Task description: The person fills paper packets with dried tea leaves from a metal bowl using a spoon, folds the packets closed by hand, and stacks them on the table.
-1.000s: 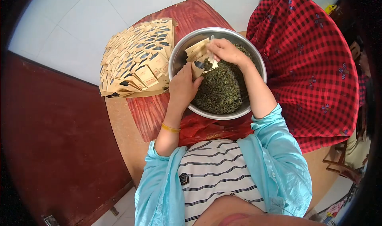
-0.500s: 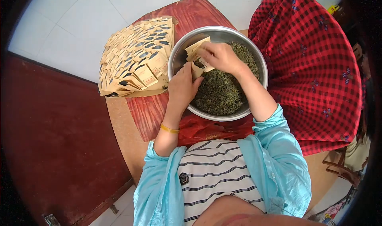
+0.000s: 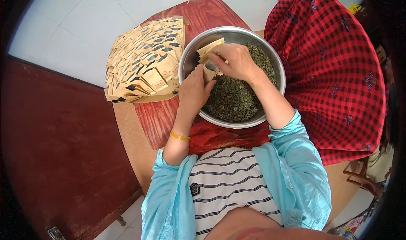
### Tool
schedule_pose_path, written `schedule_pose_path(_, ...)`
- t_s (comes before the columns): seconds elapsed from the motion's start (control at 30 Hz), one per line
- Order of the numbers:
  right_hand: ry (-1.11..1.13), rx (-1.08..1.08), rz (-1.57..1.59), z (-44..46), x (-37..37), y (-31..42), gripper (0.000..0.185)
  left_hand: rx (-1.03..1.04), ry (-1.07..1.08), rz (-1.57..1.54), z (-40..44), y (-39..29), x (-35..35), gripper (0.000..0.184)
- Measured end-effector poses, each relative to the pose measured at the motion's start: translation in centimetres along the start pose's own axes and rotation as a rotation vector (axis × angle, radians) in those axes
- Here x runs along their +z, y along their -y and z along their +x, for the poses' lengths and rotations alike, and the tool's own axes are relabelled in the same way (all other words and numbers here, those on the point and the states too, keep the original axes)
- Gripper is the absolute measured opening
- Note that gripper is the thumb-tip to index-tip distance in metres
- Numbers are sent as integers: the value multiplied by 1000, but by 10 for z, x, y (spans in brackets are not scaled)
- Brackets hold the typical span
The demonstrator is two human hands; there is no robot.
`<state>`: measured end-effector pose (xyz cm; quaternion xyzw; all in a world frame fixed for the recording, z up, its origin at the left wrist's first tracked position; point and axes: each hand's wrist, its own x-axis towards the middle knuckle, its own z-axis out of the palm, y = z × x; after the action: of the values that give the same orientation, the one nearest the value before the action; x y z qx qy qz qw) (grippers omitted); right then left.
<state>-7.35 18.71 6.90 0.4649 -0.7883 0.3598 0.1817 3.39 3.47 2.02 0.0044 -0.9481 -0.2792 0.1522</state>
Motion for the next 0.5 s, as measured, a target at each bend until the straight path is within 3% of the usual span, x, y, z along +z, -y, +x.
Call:
schedule_pose_path(0.1,-111,107,-25,0,0,-11,15,3,-30,13,-1,-3,-1,56)
schedule_pose_path(0.13,-56,241,-64,0,-4,-10,18,3,-31,12,-1,-3,-1,56)
schedule_pose_path(0.17,-56,241,-66,-1,-4,-14,18,-1,-25,6,-1,-2,-1,56)
schedule_pose_path(0.23,190,331,-177,-3,2,-26,21,-3,-16,-2,0,-2,-1,56)
schedule_pose_path(0.3,221,321,-125,-9,13,-32,27,-7,-17,-5,-1,-2,-1,55)
schedule_pose_path(0.37,603,384,-150,-9,18,-24,24,-3,-25,-7,-1,-2,-1,55)
schedule_pose_path(0.43,670,343,-137,-13,28,-23,24,-3,-35,-7,-1,-1,-1,55)
schedule_pose_path(0.5,923,390,12,-14,28,-17,24,-25,-19,-7,-1,-2,-2,54)
